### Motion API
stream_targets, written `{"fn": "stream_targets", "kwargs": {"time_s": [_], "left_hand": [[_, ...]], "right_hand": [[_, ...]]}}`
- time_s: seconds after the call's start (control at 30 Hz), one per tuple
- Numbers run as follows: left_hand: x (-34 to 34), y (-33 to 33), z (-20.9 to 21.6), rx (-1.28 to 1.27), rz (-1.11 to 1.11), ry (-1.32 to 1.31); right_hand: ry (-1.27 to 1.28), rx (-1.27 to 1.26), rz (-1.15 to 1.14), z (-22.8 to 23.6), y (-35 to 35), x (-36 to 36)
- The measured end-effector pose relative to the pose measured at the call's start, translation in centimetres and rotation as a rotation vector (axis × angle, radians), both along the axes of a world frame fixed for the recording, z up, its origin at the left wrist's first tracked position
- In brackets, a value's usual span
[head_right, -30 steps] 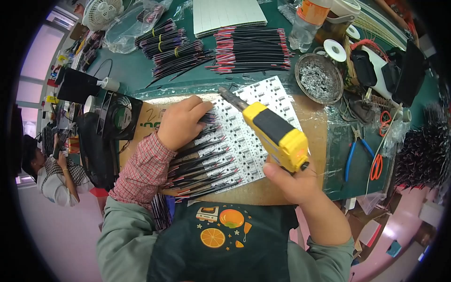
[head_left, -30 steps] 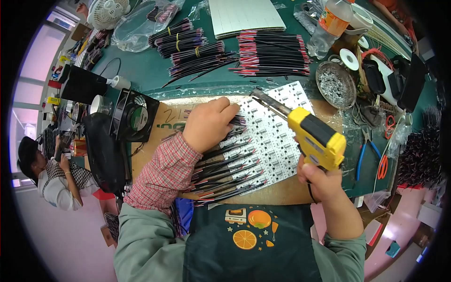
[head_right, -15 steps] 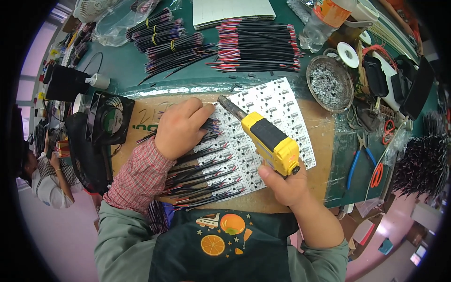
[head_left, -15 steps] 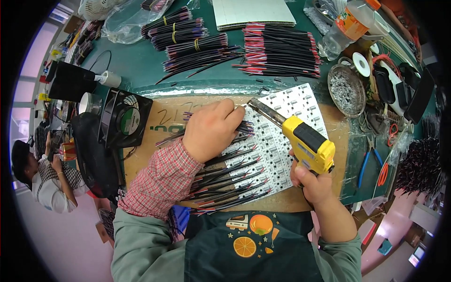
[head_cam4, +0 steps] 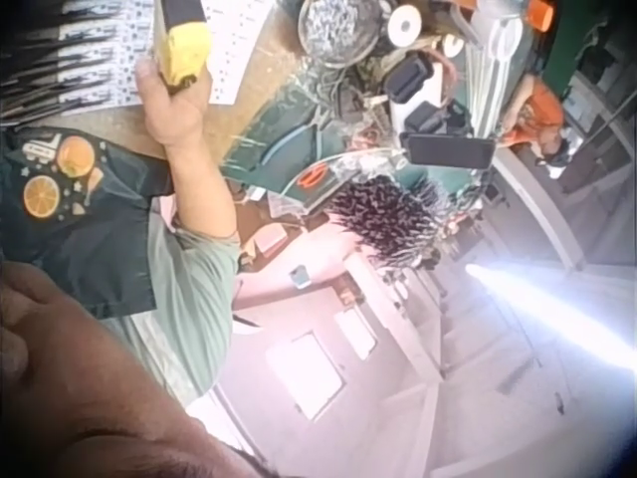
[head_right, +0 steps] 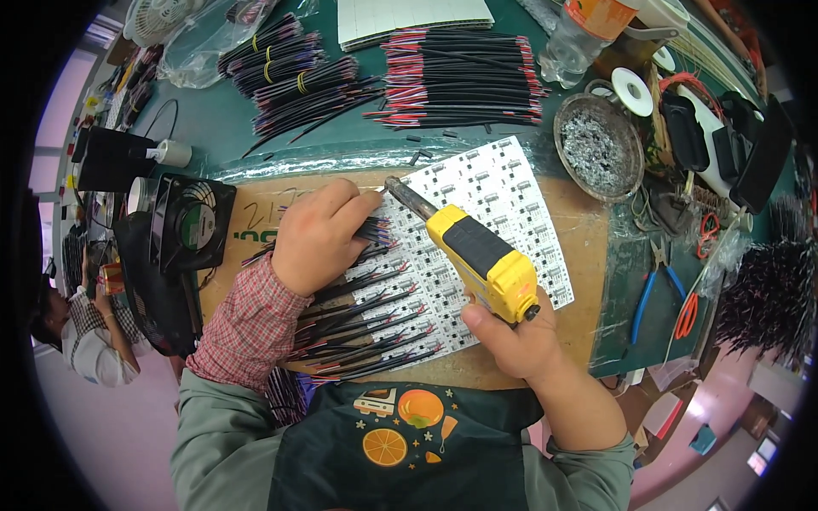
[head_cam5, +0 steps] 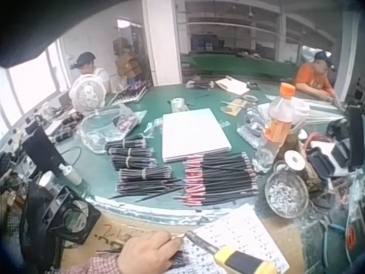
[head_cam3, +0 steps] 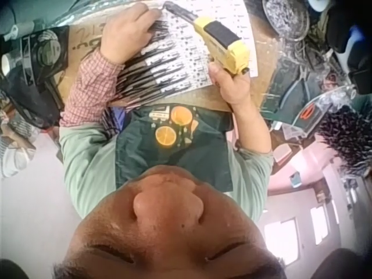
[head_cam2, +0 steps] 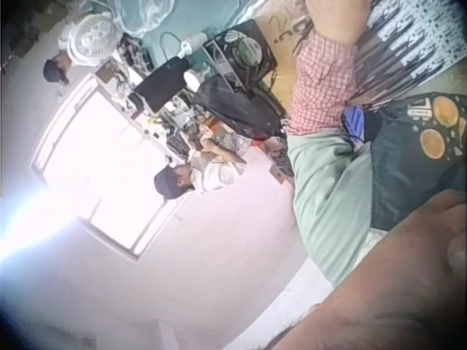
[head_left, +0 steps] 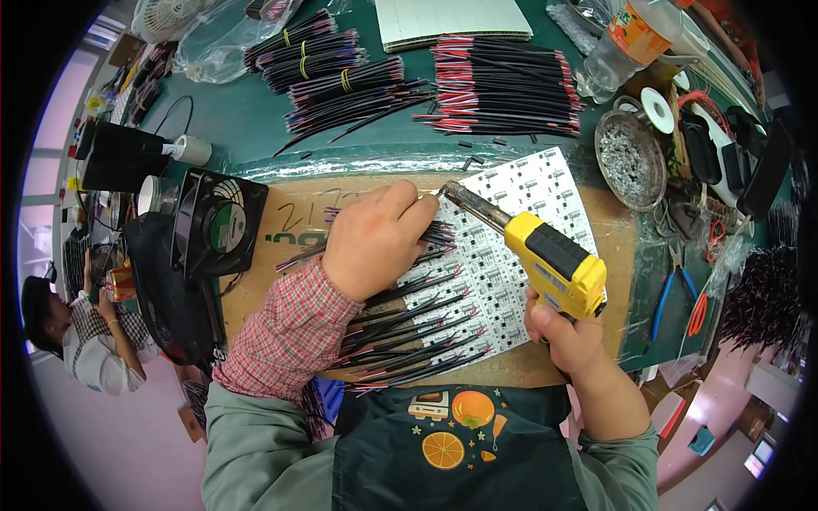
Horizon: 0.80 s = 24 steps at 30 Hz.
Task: The person solders electrical wires onto a panel of circuit boards using a soldering iron.
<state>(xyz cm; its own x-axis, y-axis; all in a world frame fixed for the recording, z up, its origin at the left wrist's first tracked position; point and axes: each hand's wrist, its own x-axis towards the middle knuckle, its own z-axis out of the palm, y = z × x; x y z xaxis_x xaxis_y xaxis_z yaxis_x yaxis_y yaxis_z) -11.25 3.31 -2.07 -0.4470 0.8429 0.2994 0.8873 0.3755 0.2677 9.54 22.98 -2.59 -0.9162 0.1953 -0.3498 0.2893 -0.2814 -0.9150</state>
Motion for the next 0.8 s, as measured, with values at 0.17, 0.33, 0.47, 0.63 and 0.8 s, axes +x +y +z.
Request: {"fn": "stream_targets", "kwargs": {"time_s": [0.17,0.33,0.47,0.63,0.8], "left_hand": [[-0.1,0.0,0.0,0.006,0.001,-0.015],[0.0,0.1,0.2,0.006,0.011,-0.024],[-0.4,0.0,0.1,0.032,0.042,-0.127],[-1.4,-0.1,0.1,0.071,0.014,-0.246],[-1.6,0.0,0.3,0.074,-0.022,-0.262]], "right_hand": [[0.033,-0.146,-0.059,0.3,-0.2,0.4],[0.052,-0.022,-0.106,0.5,-1.3,0.3],[0.023,-0.054,-0.101,0.6,-1.3,0.3],[0.037,-0.026,-0.085,0.4,-1.2,0.3],[0.055,-0.022,-0.081,0.8,-1.1,0.0]]}}
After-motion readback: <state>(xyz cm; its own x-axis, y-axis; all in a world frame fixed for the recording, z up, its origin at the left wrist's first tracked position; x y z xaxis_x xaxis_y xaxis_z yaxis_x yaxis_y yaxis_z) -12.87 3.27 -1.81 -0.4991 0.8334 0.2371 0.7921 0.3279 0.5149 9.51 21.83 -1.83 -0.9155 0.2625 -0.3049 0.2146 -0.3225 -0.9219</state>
